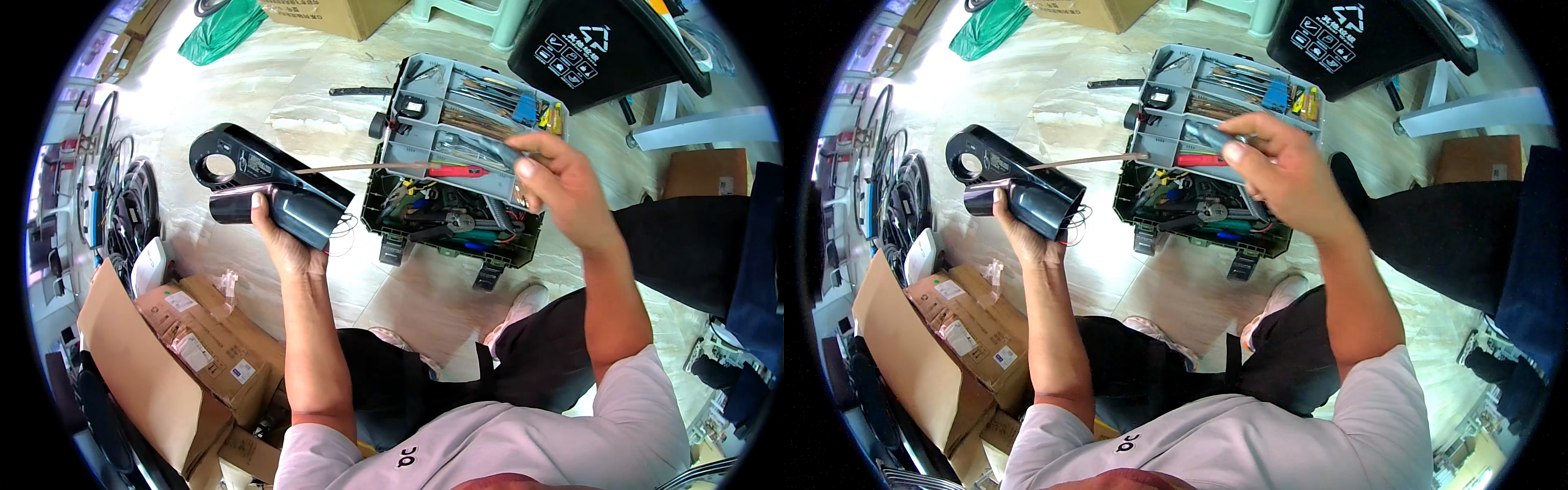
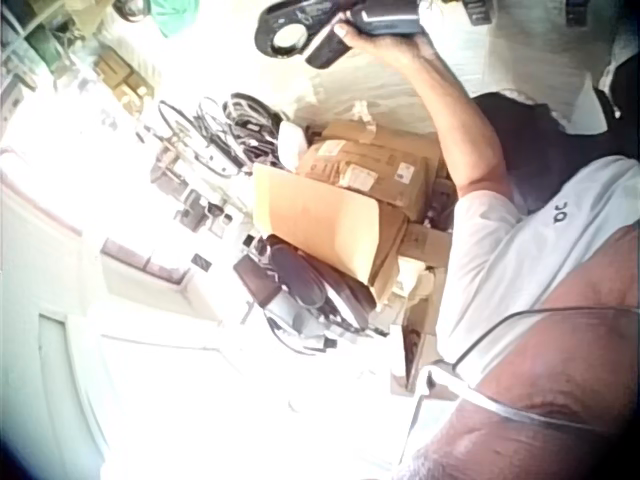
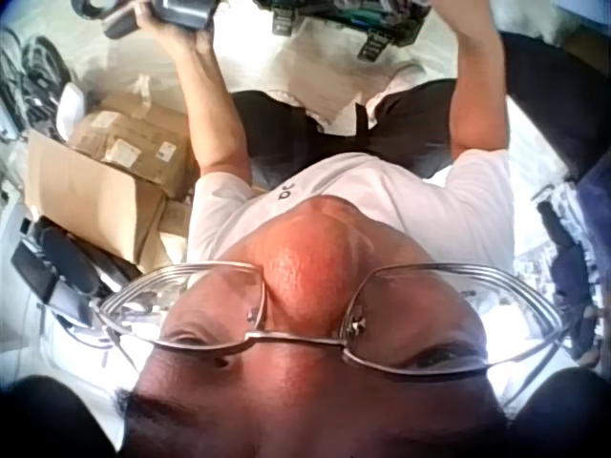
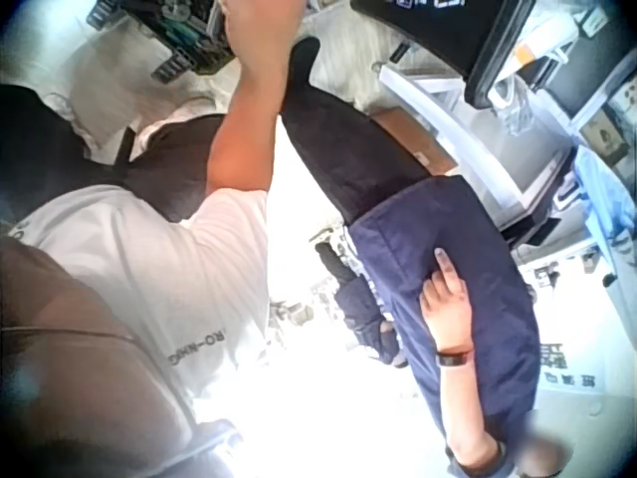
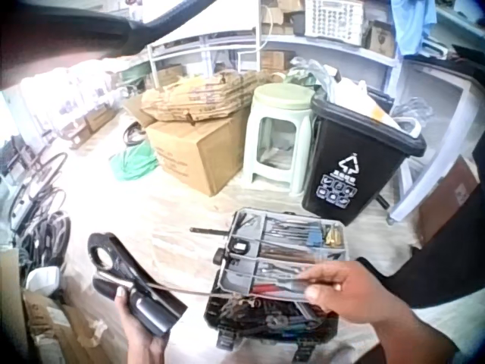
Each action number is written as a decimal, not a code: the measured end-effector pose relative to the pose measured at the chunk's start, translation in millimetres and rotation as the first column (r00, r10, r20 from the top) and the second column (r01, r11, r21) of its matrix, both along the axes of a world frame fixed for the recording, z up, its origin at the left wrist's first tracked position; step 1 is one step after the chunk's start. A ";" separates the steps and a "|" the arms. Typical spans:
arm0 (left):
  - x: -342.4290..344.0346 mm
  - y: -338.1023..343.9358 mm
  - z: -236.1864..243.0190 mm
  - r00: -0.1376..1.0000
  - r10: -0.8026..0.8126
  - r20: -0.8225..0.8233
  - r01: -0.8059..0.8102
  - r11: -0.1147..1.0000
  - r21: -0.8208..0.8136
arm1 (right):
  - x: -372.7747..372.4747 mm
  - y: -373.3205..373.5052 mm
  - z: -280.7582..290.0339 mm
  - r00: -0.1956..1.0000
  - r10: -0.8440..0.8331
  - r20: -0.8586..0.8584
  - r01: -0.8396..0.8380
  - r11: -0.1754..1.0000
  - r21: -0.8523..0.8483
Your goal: The person works on internal wiring and components of a black plastic housing, handling wire bundles and using a screwdriver to secure parts while consulting a notebook on the bench.
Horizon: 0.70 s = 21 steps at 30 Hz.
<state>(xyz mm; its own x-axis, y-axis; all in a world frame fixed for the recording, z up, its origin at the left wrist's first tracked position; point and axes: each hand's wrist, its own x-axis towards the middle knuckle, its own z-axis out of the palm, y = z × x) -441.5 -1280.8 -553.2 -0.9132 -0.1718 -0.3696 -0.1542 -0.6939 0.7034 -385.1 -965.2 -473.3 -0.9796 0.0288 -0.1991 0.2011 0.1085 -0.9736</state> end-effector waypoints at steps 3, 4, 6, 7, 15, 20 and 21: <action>-0.6 -7.0 3.3 0.999 0.014 -0.037 -0.013 1.000 0.022 | 3.3 12.7 10.2 0.993 0.120 -0.008 -0.119 0.992 0.044; -0.4 -7.1 3.7 0.999 0.010 -0.036 -0.010 1.000 0.014 | 5.4 8.0 13.3 0.990 0.143 -0.019 -0.142 0.988 0.057; 0.4 -6.8 3.9 0.999 0.003 -0.032 -0.003 1.000 -0.002 | 4.9 -0.1 21.0 0.984 0.177 0.010 -0.177 0.984 0.018; 0.8 -6.7 3.5 1.000 -0.009 -0.030 0.009 1.000 0.000 | 4.3 -2.8 21.0 0.983 0.183 0.016 -0.183 0.983 0.017; 5.7 1.5 9.0 0.998 -0.066 -0.021 0.065 0.998 -0.020 | 1.3 -12.9 22.9 0.978 0.206 0.030 -0.207 0.978 0.023; 8.4 6.7 17.8 0.997 -0.058 -0.056 0.055 0.997 -0.052 | 1.3 -13.7 20.5 0.980 0.192 0.056 -0.196 0.976 0.094; 8.3 6.4 16.0 0.997 -0.051 -0.057 0.048 0.997 -0.056 | 1.3 -14.3 19.8 0.981 0.183 0.064 -0.189 0.976 0.107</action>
